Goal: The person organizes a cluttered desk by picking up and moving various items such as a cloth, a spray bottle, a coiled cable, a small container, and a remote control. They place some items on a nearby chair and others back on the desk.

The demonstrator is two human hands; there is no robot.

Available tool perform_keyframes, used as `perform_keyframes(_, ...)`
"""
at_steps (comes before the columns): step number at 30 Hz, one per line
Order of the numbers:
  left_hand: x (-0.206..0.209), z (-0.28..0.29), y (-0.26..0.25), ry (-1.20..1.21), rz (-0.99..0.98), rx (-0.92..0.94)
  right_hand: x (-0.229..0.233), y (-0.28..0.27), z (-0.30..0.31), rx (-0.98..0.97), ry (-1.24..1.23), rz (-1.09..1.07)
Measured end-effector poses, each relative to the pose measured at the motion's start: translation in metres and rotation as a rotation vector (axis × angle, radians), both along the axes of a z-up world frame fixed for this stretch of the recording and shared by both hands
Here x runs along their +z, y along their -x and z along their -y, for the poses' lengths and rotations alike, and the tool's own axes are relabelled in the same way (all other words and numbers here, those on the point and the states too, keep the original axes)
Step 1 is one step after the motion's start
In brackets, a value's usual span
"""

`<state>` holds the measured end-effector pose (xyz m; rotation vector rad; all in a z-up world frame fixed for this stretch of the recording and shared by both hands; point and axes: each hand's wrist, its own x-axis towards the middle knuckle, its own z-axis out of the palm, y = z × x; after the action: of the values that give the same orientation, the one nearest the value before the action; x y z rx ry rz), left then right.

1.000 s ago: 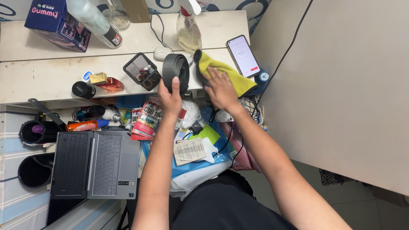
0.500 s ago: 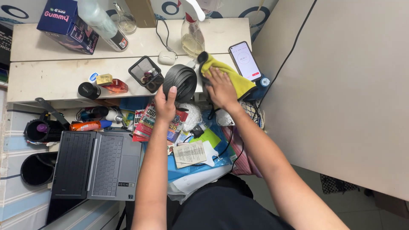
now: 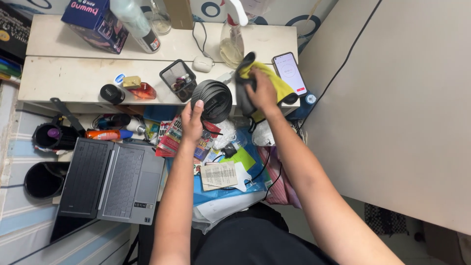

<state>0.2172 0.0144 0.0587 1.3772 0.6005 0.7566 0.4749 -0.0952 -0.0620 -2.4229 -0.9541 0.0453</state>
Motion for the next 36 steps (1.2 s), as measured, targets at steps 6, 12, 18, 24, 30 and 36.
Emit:
perform_keyframes(6, 0.010, 0.019, 0.014, 0.087, -0.054, -0.026, 0.019, -0.016, -0.014, -0.004, -0.019, -0.165)
perform_keyframes(12, -0.007, 0.012, 0.027, 0.102, -0.079, -0.053, 0.072, 0.040, 0.015, -0.003, -0.194, -0.197)
perform_keyframes(18, -0.009, 0.015, 0.051, 0.109, 0.050, -0.085, 0.097, 0.146, 0.051, 0.327, -0.645, -0.734)
perform_keyframes(24, -0.036, 0.032, 0.086, 0.001, 0.169, -0.043, 0.094, 0.273, 0.055, 0.244, -0.806, -1.209)
perform_keyframes(30, -0.053, 0.054, 0.155, -0.112, -0.384, -0.090, 0.062, 0.335, 0.084, 0.078, -0.816, -1.153)
perform_keyframes(36, -0.105, 0.075, 0.176, -0.022, -0.619, -0.322, -0.062, 0.309, 0.117, -0.052, -0.531, -1.005)
